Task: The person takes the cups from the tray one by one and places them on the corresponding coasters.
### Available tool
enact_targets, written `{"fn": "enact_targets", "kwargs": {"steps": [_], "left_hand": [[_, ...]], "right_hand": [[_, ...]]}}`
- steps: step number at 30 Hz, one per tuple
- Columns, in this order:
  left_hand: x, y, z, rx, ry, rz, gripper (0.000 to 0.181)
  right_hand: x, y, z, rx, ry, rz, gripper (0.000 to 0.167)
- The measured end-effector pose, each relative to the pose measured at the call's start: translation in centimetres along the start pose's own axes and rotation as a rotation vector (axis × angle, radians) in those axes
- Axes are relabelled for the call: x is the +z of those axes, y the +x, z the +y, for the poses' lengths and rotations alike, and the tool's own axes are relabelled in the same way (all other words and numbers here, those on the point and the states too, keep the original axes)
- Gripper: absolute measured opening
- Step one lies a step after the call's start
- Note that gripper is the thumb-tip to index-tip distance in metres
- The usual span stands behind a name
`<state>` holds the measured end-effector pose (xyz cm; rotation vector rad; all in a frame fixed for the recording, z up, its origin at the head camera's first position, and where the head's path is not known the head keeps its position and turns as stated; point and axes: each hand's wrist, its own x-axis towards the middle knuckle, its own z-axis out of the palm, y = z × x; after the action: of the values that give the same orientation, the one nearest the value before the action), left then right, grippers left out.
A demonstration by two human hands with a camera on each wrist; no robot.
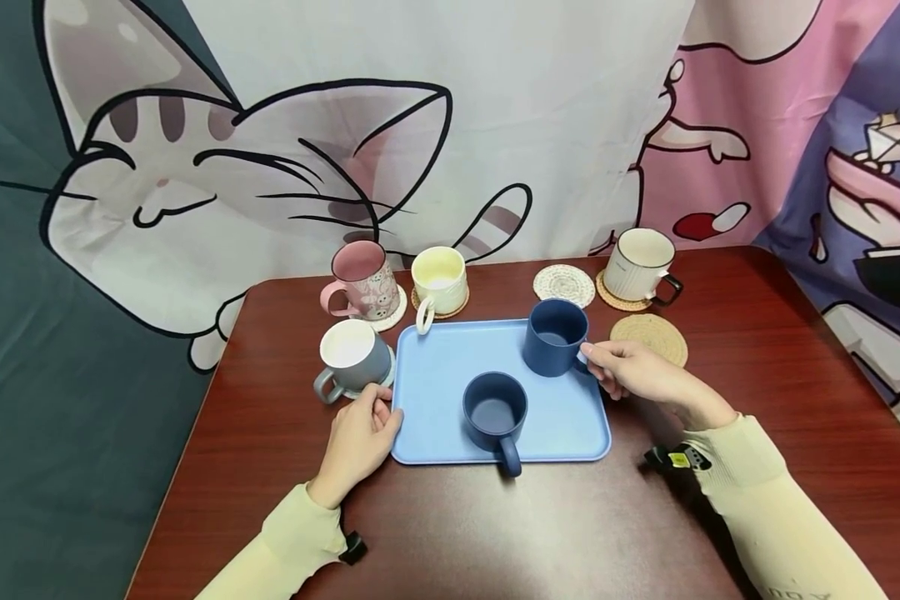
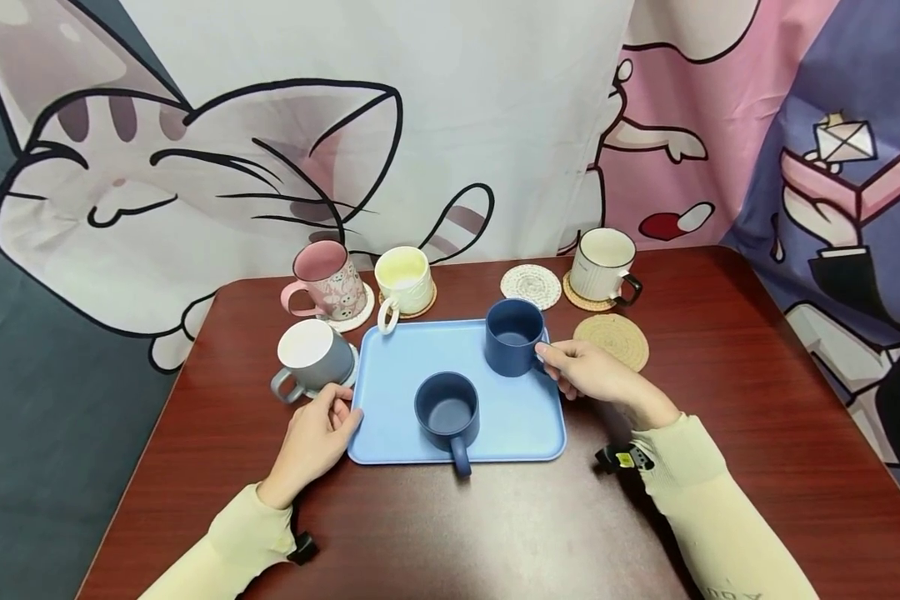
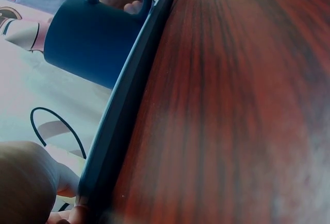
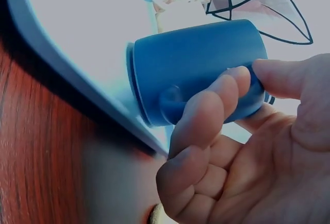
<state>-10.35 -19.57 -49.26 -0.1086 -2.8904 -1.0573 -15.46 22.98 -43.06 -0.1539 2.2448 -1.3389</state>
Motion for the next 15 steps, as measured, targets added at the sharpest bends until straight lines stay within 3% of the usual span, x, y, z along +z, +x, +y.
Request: {"fn": "enact_targets", "kwargs": {"steps": [6,15], "left_hand": [[0.03,-0.02,-0.1,0.002,0.007,0.004,0.021],[0.0,-0.01,-0.04,0.002,0.004,0.005,0.02]], "right_hand": [[0.17,0.07,-0.36,-0.028,0.053,0.042,0.053],[-0.52,0.57,-0.9,-0.04,0.124,0.175,0.054]]}}
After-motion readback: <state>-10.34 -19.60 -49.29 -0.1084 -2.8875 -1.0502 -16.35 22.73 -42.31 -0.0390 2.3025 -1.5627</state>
